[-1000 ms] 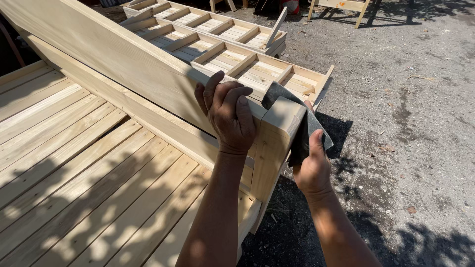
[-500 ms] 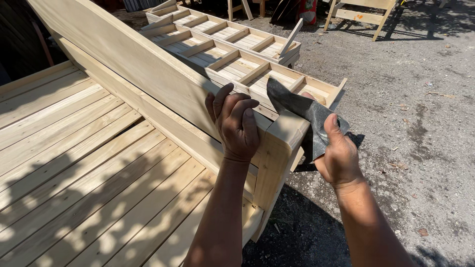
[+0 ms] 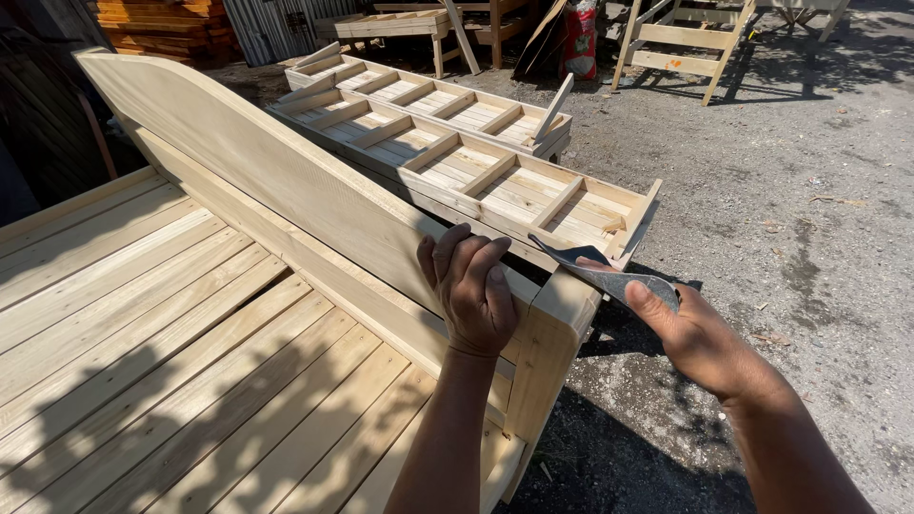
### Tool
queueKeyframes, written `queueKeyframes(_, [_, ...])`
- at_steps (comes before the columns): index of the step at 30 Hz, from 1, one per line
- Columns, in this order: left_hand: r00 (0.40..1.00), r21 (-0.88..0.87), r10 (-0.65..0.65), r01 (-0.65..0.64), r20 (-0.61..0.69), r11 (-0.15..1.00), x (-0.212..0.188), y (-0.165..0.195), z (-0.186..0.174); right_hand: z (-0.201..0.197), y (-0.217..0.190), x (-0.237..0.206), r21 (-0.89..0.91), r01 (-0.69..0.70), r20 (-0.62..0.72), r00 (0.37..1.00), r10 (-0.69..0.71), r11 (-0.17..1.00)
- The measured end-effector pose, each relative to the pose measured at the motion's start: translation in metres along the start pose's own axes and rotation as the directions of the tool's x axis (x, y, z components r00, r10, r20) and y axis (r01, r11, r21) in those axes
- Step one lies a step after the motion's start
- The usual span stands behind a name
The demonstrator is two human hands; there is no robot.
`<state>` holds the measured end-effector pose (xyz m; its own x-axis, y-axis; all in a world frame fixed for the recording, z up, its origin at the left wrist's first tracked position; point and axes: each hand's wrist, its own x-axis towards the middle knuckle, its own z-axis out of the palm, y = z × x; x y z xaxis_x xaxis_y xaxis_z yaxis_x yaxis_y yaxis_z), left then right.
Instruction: The person sands a large wooden bench or bed frame outdoors, using a folded piece of sandpaper by hand. They work along the curved top rail, then the flat side panels and the corner post, moving progressively along the frame and steadying the wood with the other hand.
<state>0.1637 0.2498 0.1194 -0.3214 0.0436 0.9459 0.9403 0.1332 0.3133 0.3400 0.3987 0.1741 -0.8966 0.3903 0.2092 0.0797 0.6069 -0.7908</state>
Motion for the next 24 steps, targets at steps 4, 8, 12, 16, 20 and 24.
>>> queueKeyframes(4, [1.0, -0.003, -0.001, 0.001, -0.001, 1.0, 0.0, 0.0, 0.0, -0.001, 0.006, 0.003, 0.066, 0.053, 0.084, 0.995, -0.059, 0.996])
queueKeyframes(8, [1.0, -0.006, 0.009, -0.009, 0.002, 1.0, -0.002, -0.001, 0.0, 0.022, 0.008, 0.036, 0.146, -0.272, 0.079, 0.961, 0.263, 0.951])
queueKeyframes(12, [1.0, 0.001, -0.003, 0.003, 0.011, 1.0, -0.002, -0.002, 0.001, 0.013, 0.022, 0.016, 0.183, -0.013, 0.044, 0.999, 0.005, 0.983])
queueKeyframes(16, [1.0, 0.02, 0.004, -0.004, -0.006, 1.0, -0.003, -0.003, 0.003, -0.002, 0.042, 0.002, -0.055, -0.41, -0.064, 0.911, 0.407, 0.91])
queueKeyframes(20, [1.0, 0.027, 0.0, 0.001, -0.001, 1.0, -0.004, -0.003, 0.003, 0.016, 0.051, 0.044, 0.184, -0.328, 0.031, 0.944, 0.328, 0.926])
queueKeyframes(24, [1.0, 0.018, 0.009, -0.009, 0.011, 1.0, -0.004, -0.005, 0.002, 0.016, 0.051, 0.044, 0.197, -0.225, 0.007, 0.974, 0.228, 0.954])
